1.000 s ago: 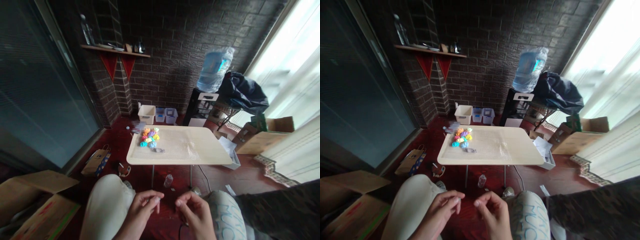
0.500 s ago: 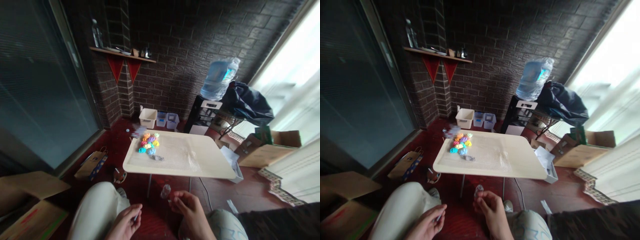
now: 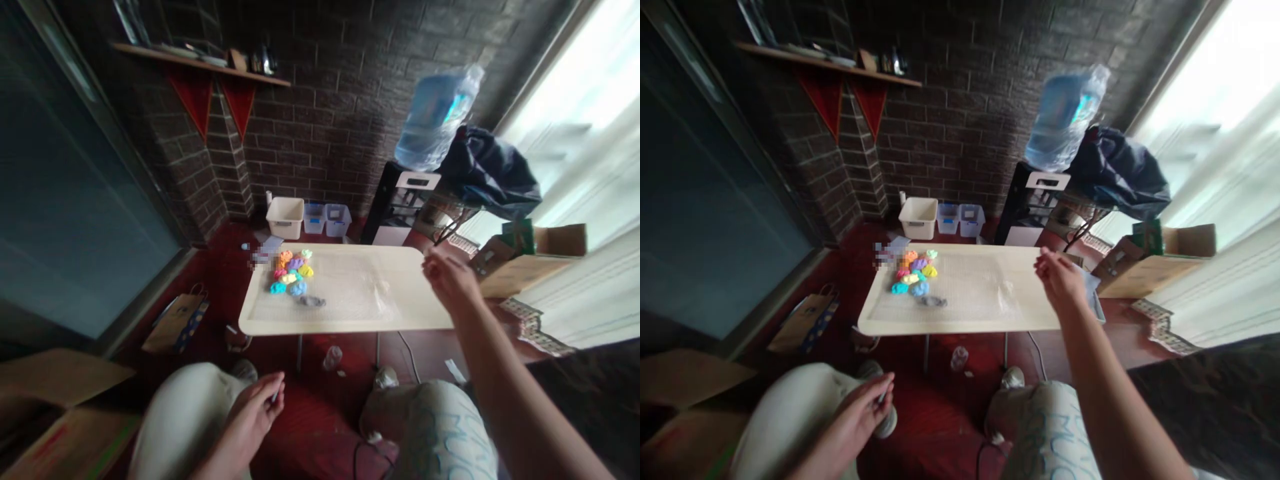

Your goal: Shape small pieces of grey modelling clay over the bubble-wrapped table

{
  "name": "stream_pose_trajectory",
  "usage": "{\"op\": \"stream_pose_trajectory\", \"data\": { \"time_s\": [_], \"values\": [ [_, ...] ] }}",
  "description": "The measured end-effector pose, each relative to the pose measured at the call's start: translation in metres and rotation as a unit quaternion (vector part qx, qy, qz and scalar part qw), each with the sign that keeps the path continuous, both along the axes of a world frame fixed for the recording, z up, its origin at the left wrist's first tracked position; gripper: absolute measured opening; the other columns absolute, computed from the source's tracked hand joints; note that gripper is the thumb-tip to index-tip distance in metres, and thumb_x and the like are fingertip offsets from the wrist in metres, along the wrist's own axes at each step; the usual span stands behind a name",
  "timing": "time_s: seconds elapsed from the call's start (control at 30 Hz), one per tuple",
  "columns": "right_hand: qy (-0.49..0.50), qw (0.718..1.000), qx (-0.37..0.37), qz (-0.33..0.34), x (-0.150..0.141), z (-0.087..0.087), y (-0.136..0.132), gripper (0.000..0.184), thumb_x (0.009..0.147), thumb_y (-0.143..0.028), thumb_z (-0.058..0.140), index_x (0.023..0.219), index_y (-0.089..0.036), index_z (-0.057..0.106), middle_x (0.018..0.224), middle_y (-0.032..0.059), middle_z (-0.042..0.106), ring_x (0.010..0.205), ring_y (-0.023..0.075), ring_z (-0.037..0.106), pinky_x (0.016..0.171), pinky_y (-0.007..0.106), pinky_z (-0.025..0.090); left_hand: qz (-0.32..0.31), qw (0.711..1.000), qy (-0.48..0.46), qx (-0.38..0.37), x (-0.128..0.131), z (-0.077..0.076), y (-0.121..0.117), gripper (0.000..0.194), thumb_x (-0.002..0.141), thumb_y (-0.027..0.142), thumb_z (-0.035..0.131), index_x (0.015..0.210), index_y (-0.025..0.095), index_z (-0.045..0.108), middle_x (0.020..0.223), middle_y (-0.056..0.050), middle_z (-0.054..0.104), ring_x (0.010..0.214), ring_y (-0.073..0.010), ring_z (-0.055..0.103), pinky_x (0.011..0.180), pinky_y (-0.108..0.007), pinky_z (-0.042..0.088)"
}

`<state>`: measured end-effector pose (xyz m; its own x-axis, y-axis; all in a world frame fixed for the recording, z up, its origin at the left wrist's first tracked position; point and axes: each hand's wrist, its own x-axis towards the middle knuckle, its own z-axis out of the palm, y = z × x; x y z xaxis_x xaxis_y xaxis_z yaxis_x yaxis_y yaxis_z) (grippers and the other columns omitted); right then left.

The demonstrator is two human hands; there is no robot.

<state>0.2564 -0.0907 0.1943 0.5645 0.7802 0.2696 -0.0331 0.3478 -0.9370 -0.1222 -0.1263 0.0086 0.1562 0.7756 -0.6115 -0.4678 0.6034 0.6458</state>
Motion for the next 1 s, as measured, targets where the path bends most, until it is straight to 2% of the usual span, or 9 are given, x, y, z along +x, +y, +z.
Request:
{"op": "stream_pose_trajectory", "data": {
  "time_s": [0.07, 0.17, 0.23, 0.3, 0.4, 0.57, 0.73, 0.87, 1.0],
  "values": [
    [0.024, 1.000, 0.012, -0.015, 0.027, 0.014, 0.015, 0.036, 0.075, -0.038, 0.093, 0.065, -0.019, 0.064, 0.057, -0.0033, 0.062, 0.047, 0.0063, 0.056, 0.044, 0.016, 0.046, -0.032, 0.998, -0.034, 0.045, 0.010, 0.012, 0.015, 0.020, 0.068, 0.001, 0.085, 0.083, 0.012, 0.078, 0.081, -0.007, 0.076, 0.069, -0.0123, 0.071, 0.063, -0.019, 0.060],
    [0.028, 0.999, 0.018, 0.007, 0.022, 0.013, 0.028, 0.028, 0.075, -0.035, 0.092, 0.073, -0.017, 0.071, 0.068, 0.0014, 0.070, 0.059, 0.0094, 0.066, 0.052, 0.018, 0.052, -0.057, 0.993, -0.064, 0.076, 0.036, 0.031, 0.049, 0.026, 0.065, 0.011, 0.092, 0.089, 0.009, 0.080, 0.082, -0.010, 0.076, 0.069, -0.0135, 0.069, 0.063, -0.021, 0.059],
    [0.033, 0.999, -0.014, 0.037, 0.000, -0.005, 0.032, 0.030, 0.073, -0.039, 0.093, 0.077, -0.017, 0.074, 0.069, 0.0029, 0.073, 0.057, 0.0121, 0.066, 0.050, 0.022, 0.053, -0.074, 0.988, -0.081, 0.109, 0.056, 0.043, 0.072, 0.028, 0.063, 0.017, 0.094, 0.086, 0.008, 0.080, 0.079, -0.009, 0.075, 0.069, -0.0135, 0.068, 0.064, -0.022, 0.058],
    [0.058, 0.995, -0.052, 0.054, -0.020, -0.030, 0.040, 0.032, 0.069, -0.039, 0.095, 0.072, -0.016, 0.073, 0.066, 0.0042, 0.073, 0.052, 0.0126, 0.065, 0.047, 0.023, 0.050, -0.094, 0.982, -0.091, 0.139, 0.076, 0.054, 0.094, 0.030, 0.064, 0.021, 0.095, 0.087, 0.008, 0.081, 0.077, -0.008, 0.074, 0.069, -0.0133, 0.067, 0.064, -0.022, 0.056],
    [0.089, 0.992, -0.074, 0.049, -0.031, -0.068, 0.058, 0.032, 0.069, -0.039, 0.094, 0.069, -0.017, 0.071, 0.065, 0.0037, 0.073, 0.053, 0.0128, 0.066, 0.049, 0.025, 0.051, -0.120, 0.974, -0.097, 0.168, 0.102, 0.062, 0.126, 0.031, 0.063, 0.021, 0.095, 0.088, 0.008, 0.081, 0.080, -0.007, 0.074, 0.069, -0.0118, 0.065, 0.065, -0.021, 0.054],
    [0.123, 0.987, -0.097, 0.023, -0.017, -0.109, 0.082, 0.036, 0.066, -0.046, 0.094, 0.077, -0.019, 0.074, 0.074, 0.0050, 0.077, 0.064, 0.0168, 0.072, 0.060, 0.030, 0.059, -0.156, 0.967, -0.099, 0.176, 0.133, 0.055, 0.169, 0.030, 0.066, 0.023, 0.093, 0.091, 0.010, 0.081, 0.078, -0.005, 0.073, 0.068, -0.0105, 0.065, 0.066, -0.021, 0.053],
    [0.125, 0.981, -0.145, 0.029, -0.010, -0.140, 0.085, 0.038, 0.064, -0.044, 0.096, 0.083, -0.018, 0.076, 0.081, 0.0065, 0.081, 0.072, 0.0197, 0.076, 0.072, 0.035, 0.062, -0.194, 0.963, -0.108, 0.154, 0.149, 0.040, 0.183, 0.029, 0.068, 0.021, 0.092, 0.091, 0.009, 0.080, 0.079, -0.007, 0.075, 0.069, -0.0120, 0.066, 0.066, -0.022, 0.054],
    [0.140, 0.971, -0.185, 0.061, -0.012, -0.155, 0.084, 0.038, 0.069, -0.040, 0.094, 0.096, -0.018, 0.078, 0.090, 0.0071, 0.082, 0.082, 0.0211, 0.078, 0.082, 0.038, 0.063, -0.237, 0.956, -0.093, 0.143, 0.149, 0.031, 0.185, 0.025, 0.073, 0.021, 0.088, 0.093, 0.008, 0.080, 0.081, -0.009, 0.075, 0.070, -0.0131, 0.067, 0.067, -0.024, 0.053],
    [0.149, 0.963, -0.204, 0.089, -0.018, -0.160, 0.088, 0.035, 0.070, -0.046, 0.092, 0.085, -0.019, 0.076, 0.084, 0.0068, 0.082, 0.081, 0.0219, 0.078, 0.078, 0.037, 0.064, -0.249, 0.955, -0.062, 0.151, 0.147, 0.027, 0.192, 0.025, 0.074, 0.023, 0.087, 0.094, 0.009, 0.080, 0.082, -0.009, 0.076, 0.070, -0.0132, 0.067, 0.068, -0.024, 0.053]
  ]
}}
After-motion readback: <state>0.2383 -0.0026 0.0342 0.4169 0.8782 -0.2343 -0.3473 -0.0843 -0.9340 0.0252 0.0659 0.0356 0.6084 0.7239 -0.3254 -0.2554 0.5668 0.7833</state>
